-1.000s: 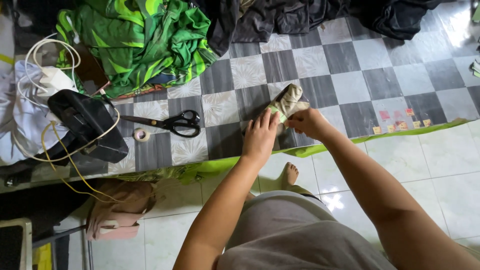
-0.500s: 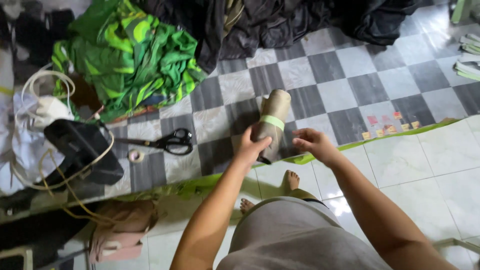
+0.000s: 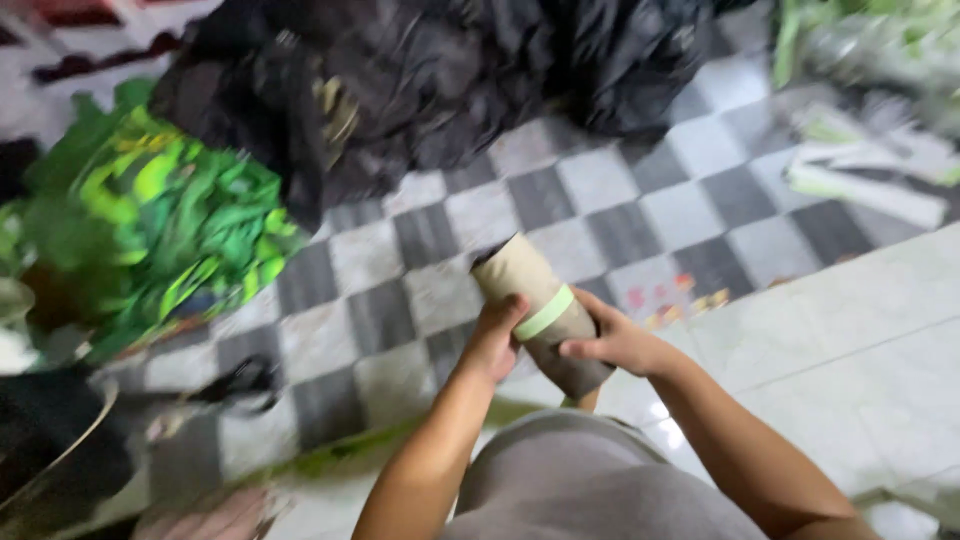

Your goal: Folding shirts and applying a paper label band secured with an adhesive strip.

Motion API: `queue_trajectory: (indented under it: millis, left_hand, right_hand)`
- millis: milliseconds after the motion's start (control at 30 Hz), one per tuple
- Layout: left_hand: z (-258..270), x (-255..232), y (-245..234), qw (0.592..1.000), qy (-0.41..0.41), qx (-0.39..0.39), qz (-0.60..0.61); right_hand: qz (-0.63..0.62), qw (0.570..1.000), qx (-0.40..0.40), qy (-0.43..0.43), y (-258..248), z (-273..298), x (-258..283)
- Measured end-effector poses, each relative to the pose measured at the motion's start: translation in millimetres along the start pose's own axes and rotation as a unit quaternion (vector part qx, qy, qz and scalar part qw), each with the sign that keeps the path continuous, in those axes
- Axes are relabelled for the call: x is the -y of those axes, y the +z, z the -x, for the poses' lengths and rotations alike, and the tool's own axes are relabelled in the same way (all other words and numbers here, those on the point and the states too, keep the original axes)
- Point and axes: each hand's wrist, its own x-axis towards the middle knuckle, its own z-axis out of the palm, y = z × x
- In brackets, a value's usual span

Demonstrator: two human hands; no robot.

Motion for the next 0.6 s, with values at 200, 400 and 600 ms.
queue_trajectory:
  millis: [200, 400, 600]
  left_hand:
    - [-42.6, 6.3, 107.8, 0.989, 0.027, -0.076, 0.121]
    - [-85.7, 25.4, 152.9, 0.978, -0.013, -0.125, 0.165]
    - [-135.6, 19.0, 154.8, 0.990, -0.030, -0.076, 0.116]
  right_hand:
    - [-0.107, 0.993, -0.051, 0.001, -126.6, -11.4, -43.7]
    - [-0.070, 0.989, -0.129, -0.033, -161.6, -7.8, -36.4]
    - [-0.126, 0.987, -0.102, 0.007, -198.3, -2.8, -8.3]
